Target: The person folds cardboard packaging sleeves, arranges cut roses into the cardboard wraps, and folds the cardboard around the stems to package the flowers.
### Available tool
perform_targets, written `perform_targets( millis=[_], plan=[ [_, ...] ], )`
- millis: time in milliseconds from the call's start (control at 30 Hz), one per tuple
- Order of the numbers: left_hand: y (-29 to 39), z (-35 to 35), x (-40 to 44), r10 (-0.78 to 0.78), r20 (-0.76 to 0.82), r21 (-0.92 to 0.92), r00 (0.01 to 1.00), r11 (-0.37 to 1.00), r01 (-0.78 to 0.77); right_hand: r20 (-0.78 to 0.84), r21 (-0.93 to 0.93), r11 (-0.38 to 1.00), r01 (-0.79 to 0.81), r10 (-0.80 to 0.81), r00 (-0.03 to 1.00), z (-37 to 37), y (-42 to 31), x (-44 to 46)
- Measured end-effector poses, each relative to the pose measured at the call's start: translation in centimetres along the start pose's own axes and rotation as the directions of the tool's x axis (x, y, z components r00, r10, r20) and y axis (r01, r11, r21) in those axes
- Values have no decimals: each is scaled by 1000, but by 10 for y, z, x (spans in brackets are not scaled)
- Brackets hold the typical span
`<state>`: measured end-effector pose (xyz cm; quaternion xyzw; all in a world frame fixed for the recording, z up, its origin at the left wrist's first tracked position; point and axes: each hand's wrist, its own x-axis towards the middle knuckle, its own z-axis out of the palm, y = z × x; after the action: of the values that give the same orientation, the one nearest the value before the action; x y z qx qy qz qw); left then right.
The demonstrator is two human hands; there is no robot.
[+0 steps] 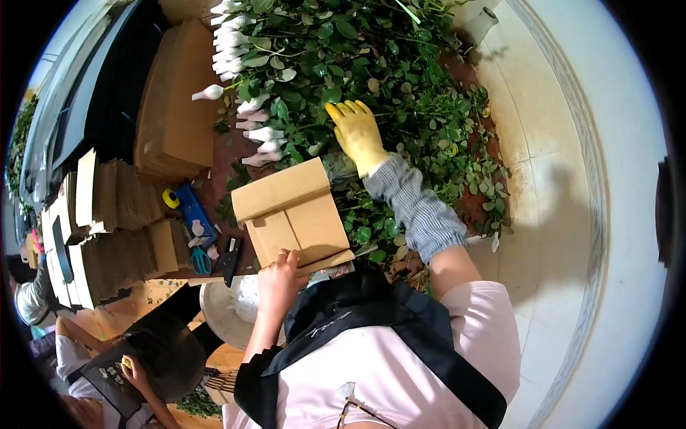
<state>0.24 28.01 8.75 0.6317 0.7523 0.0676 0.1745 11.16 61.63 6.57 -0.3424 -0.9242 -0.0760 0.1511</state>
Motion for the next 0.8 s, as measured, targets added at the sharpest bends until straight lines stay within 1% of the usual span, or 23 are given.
perform_targets(
  millis=[33, 67, 133, 167, 200, 233, 267, 333, 367, 400, 467, 533, 567, 600, 667, 700, 733, 767, 800],
  plan=[
    [-1, 1, 0, 0, 15, -5, 1000, 1000, 0, 13, -103, 994, -40, 41, 999, 74, 24, -14],
    [-2, 4, 0, -6, 24, 4, 1000, 1000, 6, 327, -101, 994, -43, 74, 942, 59, 31, -7],
    [-3, 2, 0, 9, 12, -14, 1000, 1000, -9, 328, 61, 984, -169, 140, 934, 88, 54, 6],
    [-5, 1, 3, -10, 1, -19, 1000, 1000, 10, 95, 88, 992, -92, 83, 992, 68, 46, 13],
    [-5, 1, 2, -3, -5, -33, 1000, 999, 3, -1, 60, 996, -66, 66, 998, 49, 35, 21],
    [-4, 1, -1, 11, -2, -49, 1000, 999, -11, -217, 97, 995, 31, -9, 976, 16, 21, 26],
    [-4, 3, 0, -10, 38, -34, 999, 999, 12, -431, 108, 985, 135, -76, 899, -6, 13, 31],
    [-4, 7, 2, -22, 52, 1, 998, 1000, 22, -200, -108, 994, -18, -4, 980, -10, 18, 29],
    [-6, 7, 1, 0, 45, -25, 999, 1000, 1, 333, -139, 942, -306, 335, 882, -18, 21, 38],
    [-7, 5, 0, 28, 23, -38, 999, 999, -27, 268, -103, 978, -183, 205, 941, -6, 41, 35],
    [-9, 5, 0, 27, 7, -43, 1000, 999, -27, 64, -145, 982, -124, 134, 989, -49, 36, 34],
    [-7, 5, -1, -5, 11, -65, 1000, 998, 6, -96, -157, 984, -83, 68, 993, -75, 31, 28],
    [-8, 4, -3, 3, 16, -59, 1000, 998, -2, -75, -138, 986, -99, 89, 993, -71, 44, 20],
    [-8, 4, -4, 12, 22, -56, 1000, 998, -10, -118, 371, 924, -98, 151, 981, -67, 52, 11],
    [-11, 3, -2, -9, 30, -87, 1000, 996, 12, -4, 288, 958, 6, -5, 1000, -100, 51, -9],
    [-16, -3, -3, 5, 87, -120, 996, 993, 6, 84, 296, 955, 5, -31, 996, -111, 50, -21],
    [-23, -11, -3, 11, 90, -118, 996, 993, 0, 176, 305, 952, -7, -49, 983, -121, 46, -38],
    [-33, -18, -1, -35, 162, -348, 986, 933, 90, 236, 343, 939, 9, -95, 967, -131, 36, -59],
    [-47, -22, 3, -59, 243, -548, 968, 815, 187, 291, 380, 925, 20, -140, 947, -141, 26, -79]
  ],
)
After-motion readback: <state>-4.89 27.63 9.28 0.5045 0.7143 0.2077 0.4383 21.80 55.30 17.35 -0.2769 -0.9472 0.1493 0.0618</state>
